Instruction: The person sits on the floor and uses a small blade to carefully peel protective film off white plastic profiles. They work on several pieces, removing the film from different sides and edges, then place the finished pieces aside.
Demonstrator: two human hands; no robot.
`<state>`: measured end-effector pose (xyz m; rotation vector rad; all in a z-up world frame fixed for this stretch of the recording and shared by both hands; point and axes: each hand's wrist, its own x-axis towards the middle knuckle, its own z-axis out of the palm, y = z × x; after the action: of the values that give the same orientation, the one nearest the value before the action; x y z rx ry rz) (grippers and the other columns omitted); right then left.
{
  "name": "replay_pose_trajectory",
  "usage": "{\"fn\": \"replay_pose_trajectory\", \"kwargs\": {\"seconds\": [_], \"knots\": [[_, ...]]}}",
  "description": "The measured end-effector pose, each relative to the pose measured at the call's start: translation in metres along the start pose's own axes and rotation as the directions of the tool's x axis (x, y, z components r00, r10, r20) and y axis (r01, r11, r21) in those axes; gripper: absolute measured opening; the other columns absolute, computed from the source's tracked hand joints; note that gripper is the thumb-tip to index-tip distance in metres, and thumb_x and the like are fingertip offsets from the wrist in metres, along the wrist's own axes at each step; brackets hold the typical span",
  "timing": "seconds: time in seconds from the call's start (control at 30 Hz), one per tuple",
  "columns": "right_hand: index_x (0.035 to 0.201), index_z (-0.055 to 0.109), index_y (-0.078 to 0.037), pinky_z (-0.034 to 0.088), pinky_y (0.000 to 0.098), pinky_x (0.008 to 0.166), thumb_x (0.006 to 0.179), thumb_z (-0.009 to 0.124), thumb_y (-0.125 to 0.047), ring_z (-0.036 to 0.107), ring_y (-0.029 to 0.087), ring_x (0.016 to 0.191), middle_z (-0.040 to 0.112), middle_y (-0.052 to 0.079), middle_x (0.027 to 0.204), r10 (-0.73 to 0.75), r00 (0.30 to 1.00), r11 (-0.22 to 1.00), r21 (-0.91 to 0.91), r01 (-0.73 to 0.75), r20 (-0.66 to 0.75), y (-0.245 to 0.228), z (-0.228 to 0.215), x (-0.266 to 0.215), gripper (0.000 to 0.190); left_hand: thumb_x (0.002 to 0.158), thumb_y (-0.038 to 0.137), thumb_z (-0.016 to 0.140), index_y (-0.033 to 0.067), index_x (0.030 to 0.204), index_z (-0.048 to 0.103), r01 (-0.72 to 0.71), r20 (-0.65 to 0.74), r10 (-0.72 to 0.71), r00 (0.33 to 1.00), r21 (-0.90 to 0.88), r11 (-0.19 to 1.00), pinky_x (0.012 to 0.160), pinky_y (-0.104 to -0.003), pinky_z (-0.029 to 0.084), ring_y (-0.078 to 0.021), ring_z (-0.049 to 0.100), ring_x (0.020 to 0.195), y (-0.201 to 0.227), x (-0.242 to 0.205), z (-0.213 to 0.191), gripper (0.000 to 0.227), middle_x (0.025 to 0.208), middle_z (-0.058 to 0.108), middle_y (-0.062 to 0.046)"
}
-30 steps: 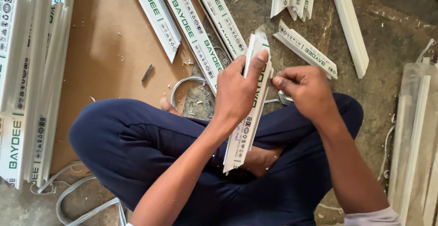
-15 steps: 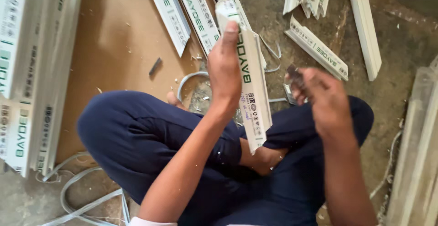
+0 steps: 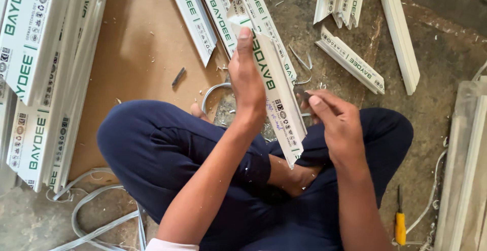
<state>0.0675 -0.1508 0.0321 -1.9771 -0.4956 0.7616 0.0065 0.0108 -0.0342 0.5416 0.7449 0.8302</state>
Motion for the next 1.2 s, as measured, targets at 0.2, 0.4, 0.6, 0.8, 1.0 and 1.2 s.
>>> {"fn": "replay_pose_trajectory", "kwargs": {"seconds": [0.2,0.4,0.6,0.8,1.0,1.2], "knots": [[0.114,0.070,0.004,0.049,0.0213,0.077,0.092,0.073,-0.004,0.061,0.005,0.086,0.070,0.000,0.097,-0.082,0.997,0.991,-0.107,0.081,-0.006,-0.012,0.001,0.013,0.024,0.104,0.055,0.047,-0.0021,0.110,0.067,-0.008,0.014,0.007,1.000,0.040,0.999,0.089,-0.029,0.046,-0.0129,0.055,0.092,-0.004,0.001,-0.002,0.061,0.098,0.063,-0.003],[0.099,0.067,0.000,0.057,0.0242,0.065,0.094,0.074,-0.009,0.073,0.011,0.071,0.075,0.004,0.081,-0.208,0.971,0.924,-0.349,0.156,-0.117,-0.021,0.023,-0.002,0.013,0.112,0.053,0.049,-0.0007,0.096,0.058,-0.163,-0.048,0.164,0.985,0.009,0.987,0.073,-0.031,0.038,-0.0115,0.042,0.080,-0.004,-0.006,-0.002,0.057,0.086,0.049,-0.001],[0.091,0.065,0.000,0.056,0.0315,0.063,0.094,0.078,-0.006,0.074,0.022,0.069,0.073,0.011,0.079,-0.536,0.842,0.627,-0.693,0.355,-0.054,-0.020,0.040,-0.021,0.014,0.108,0.049,0.055,0.0007,0.111,0.060,-0.280,-0.020,0.279,0.960,-0.083,0.956,0.084,-0.029,0.043,-0.0112,0.050,0.090,0.000,-0.019,0.001,0.048,0.098,0.059,-0.002],[0.092,0.066,-0.001,0.055,0.0341,0.062,0.095,0.078,-0.006,0.073,0.025,0.069,0.072,0.011,0.077,-0.561,0.826,0.580,-0.733,0.356,-0.043,-0.025,0.045,-0.018,0.013,0.109,0.050,0.057,0.0006,0.115,0.059,-0.339,-0.023,0.338,0.941,-0.016,0.941,0.093,-0.030,0.043,-0.0121,0.051,0.099,-0.001,-0.024,0.002,0.050,0.101,0.058,-0.002],[0.099,0.069,0.000,0.054,0.0377,0.067,0.094,0.075,-0.003,0.071,0.030,0.075,0.072,0.013,0.085,-0.592,0.799,0.473,-0.756,0.452,0.107,-0.031,0.040,-0.021,0.008,0.105,0.059,0.059,0.0003,0.121,0.058,-0.364,-0.004,0.364,0.931,-0.015,0.931,0.095,-0.029,0.044,-0.0118,0.054,0.102,-0.004,-0.030,-0.003,0.061,0.110,0.060,-0.002],[0.116,0.070,0.004,0.051,0.0400,0.062,0.095,0.074,-0.001,0.066,0.030,0.067,0.067,0.014,0.076,-0.593,0.793,0.387,-0.813,0.434,0.141,-0.028,0.038,-0.020,0.023,0.106,0.062,0.058,-0.0027,0.108,0.056,-0.292,-0.057,0.291,0.955,-0.010,0.956,0.081,-0.030,0.041,-0.0105,0.046,0.081,-0.002,-0.033,-0.003,0.065,0.093,0.056,-0.003]]}}
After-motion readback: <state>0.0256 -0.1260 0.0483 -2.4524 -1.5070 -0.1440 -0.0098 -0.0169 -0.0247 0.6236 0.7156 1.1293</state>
